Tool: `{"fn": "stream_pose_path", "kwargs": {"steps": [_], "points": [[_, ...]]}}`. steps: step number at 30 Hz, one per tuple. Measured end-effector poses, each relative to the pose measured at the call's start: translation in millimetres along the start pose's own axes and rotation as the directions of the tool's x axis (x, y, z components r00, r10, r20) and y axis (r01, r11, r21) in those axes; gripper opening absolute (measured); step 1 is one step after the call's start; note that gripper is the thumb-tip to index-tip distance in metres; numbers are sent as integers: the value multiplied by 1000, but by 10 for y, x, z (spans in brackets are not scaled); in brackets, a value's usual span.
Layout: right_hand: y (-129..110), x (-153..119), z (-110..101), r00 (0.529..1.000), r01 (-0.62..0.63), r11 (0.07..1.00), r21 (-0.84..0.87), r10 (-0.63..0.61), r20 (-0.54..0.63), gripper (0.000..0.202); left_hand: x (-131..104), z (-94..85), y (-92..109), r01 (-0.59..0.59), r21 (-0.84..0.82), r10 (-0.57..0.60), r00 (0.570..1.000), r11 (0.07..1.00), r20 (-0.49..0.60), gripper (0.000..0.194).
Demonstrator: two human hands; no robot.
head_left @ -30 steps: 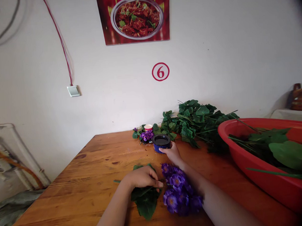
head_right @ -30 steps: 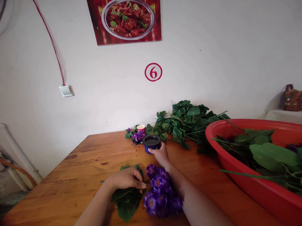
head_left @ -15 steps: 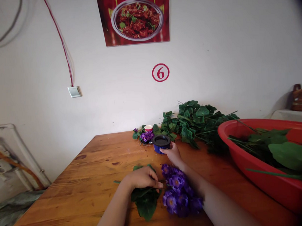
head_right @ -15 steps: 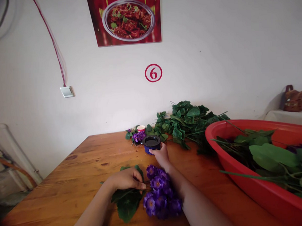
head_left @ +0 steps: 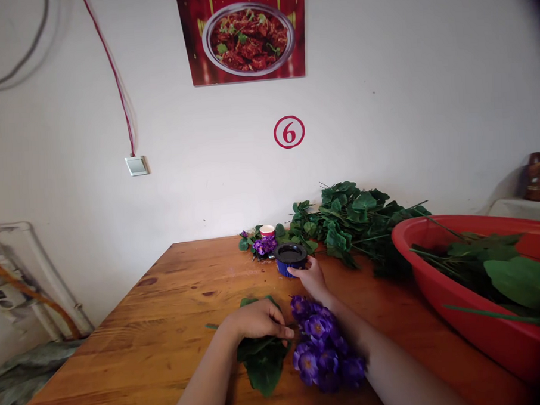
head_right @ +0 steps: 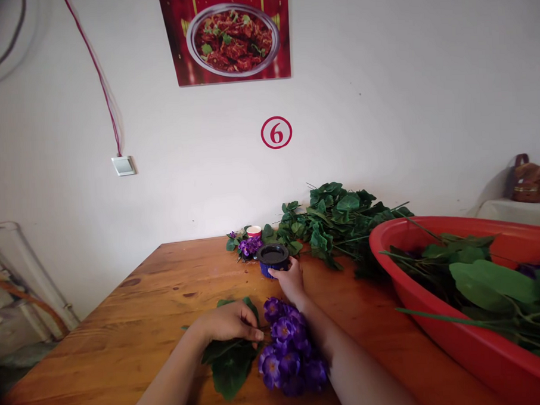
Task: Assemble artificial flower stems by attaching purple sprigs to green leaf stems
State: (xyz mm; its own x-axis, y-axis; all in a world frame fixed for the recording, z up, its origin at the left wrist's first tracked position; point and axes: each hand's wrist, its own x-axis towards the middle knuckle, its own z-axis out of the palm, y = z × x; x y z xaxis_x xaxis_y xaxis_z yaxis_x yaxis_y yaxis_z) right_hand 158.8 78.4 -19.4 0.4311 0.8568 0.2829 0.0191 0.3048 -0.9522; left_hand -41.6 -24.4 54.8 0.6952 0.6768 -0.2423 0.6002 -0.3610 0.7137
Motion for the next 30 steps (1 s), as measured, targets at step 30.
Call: {"fn": "stream_pose_path", "kwargs": {"steps": [30], "points": [[-200, -200, -633, 958, -112, 980, -166, 151, 243, 56, 211, 222, -52, -60, -77, 28, 931, 995, -363, 48]]}}
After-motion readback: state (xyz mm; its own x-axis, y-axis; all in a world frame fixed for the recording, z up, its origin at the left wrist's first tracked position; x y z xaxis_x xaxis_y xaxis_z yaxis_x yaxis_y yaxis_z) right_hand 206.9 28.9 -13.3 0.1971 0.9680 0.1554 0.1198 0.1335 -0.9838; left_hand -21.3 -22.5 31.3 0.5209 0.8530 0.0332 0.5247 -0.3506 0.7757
